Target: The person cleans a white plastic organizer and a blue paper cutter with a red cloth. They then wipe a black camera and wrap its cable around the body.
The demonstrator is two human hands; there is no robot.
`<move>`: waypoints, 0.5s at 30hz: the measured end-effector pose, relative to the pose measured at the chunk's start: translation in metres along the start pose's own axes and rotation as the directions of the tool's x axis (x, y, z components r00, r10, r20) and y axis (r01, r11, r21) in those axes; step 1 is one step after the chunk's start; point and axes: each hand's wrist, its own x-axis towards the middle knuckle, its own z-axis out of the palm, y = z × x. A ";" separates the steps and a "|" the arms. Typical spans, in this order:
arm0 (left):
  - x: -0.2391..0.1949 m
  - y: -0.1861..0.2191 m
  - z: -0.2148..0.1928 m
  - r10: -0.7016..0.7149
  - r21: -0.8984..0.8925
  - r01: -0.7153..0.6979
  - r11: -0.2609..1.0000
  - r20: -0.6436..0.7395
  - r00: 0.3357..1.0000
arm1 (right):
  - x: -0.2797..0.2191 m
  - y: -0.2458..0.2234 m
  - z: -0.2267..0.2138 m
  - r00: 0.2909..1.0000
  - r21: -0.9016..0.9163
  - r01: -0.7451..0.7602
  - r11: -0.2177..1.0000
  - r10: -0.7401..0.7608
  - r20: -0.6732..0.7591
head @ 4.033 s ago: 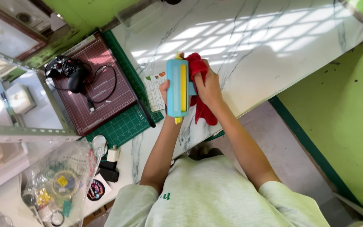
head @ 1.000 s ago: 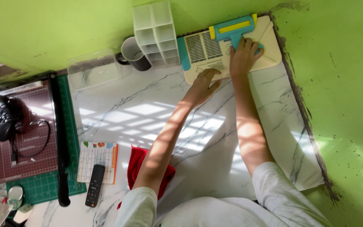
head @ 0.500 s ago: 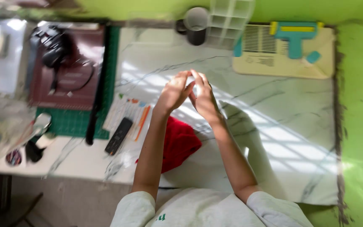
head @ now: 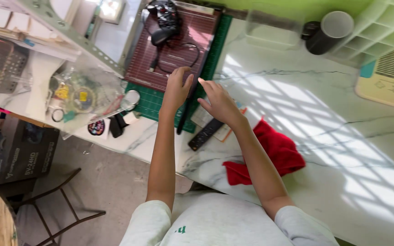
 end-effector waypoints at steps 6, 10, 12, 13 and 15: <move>0.041 -0.087 -0.021 0.019 0.129 -0.005 0.992 -0.106 0.994 | 0.052 -0.028 0.040 0.997 -0.072 -0.081 0.994 0.082 0.011; 0.091 -0.132 -0.018 0.127 0.221 -0.085 0.972 -0.188 0.974 | 0.070 -0.033 0.047 0.997 -0.067 -0.073 0.995 0.072 -0.017; 0.119 -0.143 -0.016 0.165 0.340 -0.106 0.934 -0.149 0.975 | 0.076 -0.033 0.047 0.998 -0.058 -0.054 0.997 0.052 -0.037; 0.130 -0.153 -0.012 0.171 0.341 -0.114 0.933 -0.142 0.975 | 0.078 -0.035 0.046 0.997 -0.056 -0.060 0.997 0.057 -0.045; 0.154 -0.170 0.002 0.089 0.448 -0.057 0.892 -0.052 0.995 | 0.080 -0.037 0.038 0.994 -0.046 -0.107 0.993 0.106 -0.027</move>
